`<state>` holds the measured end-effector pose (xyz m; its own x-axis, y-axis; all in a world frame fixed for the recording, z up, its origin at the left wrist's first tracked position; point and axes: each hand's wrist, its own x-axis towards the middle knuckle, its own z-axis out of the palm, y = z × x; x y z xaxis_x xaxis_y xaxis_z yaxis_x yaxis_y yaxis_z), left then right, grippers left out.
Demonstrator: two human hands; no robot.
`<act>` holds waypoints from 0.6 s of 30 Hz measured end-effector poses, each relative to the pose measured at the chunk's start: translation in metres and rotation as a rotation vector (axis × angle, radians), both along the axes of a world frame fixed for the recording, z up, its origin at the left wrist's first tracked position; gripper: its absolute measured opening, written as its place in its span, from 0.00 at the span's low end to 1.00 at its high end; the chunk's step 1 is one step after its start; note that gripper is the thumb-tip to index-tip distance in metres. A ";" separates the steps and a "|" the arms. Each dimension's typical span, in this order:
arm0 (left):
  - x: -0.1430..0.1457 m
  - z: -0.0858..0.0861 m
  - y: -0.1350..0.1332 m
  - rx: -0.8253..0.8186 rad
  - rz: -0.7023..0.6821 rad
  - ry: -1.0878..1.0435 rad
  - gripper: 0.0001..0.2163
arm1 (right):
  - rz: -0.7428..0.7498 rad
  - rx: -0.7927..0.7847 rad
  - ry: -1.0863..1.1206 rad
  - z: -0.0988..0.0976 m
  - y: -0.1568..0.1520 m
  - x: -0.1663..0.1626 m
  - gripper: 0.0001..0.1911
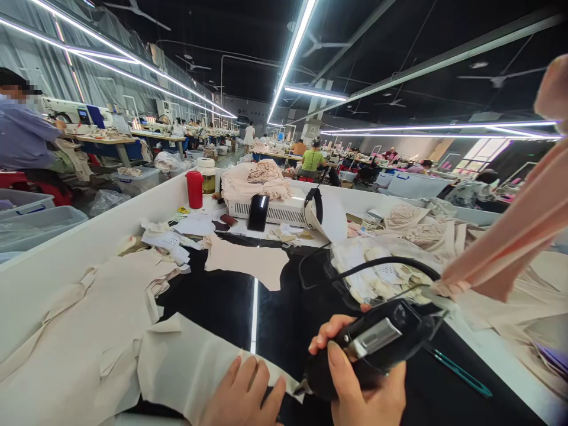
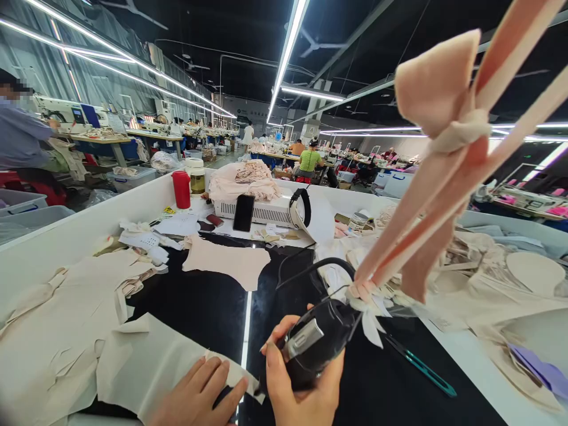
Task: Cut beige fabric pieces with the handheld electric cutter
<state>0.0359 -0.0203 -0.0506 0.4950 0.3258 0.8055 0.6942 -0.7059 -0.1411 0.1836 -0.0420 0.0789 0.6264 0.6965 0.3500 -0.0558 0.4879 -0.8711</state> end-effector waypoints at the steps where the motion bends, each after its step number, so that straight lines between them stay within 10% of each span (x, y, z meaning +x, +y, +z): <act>1: 0.002 -0.002 0.000 0.025 0.012 -0.039 0.22 | 0.014 0.000 -0.002 0.001 0.002 0.000 0.27; 18: -0.010 -0.014 -0.008 -0.133 0.008 0.159 0.19 | 0.147 0.038 0.002 0.002 0.028 -0.010 0.22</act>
